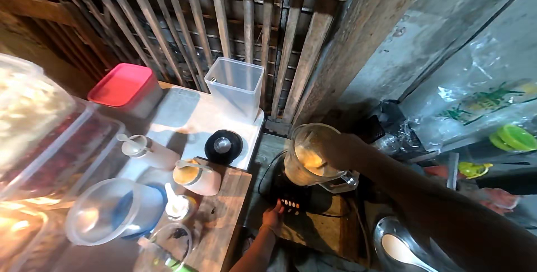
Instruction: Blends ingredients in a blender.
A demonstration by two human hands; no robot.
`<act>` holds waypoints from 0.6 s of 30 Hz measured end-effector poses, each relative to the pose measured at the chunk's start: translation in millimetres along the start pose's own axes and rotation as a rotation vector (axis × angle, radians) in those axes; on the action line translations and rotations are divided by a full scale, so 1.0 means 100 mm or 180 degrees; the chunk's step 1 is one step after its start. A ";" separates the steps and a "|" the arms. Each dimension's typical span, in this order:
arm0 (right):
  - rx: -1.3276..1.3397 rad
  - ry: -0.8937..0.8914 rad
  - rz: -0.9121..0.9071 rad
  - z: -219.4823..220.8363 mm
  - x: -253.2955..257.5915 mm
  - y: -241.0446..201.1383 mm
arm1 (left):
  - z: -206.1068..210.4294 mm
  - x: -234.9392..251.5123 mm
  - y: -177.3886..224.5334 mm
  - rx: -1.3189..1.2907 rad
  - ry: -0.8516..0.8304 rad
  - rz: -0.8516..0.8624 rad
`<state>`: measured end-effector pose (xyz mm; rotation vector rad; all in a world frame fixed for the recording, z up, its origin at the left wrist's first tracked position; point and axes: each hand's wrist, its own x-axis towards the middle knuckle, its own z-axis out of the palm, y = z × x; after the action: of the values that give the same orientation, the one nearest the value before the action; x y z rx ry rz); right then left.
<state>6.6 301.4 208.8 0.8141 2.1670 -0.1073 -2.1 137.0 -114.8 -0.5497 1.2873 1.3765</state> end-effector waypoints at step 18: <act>0.0165 0.0257 0.0268 -0.01 -0.01 0.02 | 0.03 0.01 0.04 0.0240 0.0111 -0.0008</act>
<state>7.5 302.5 210.0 0.9529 2.2095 -0.0895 -5.1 140.7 -113.8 -0.5258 1.3605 1.3157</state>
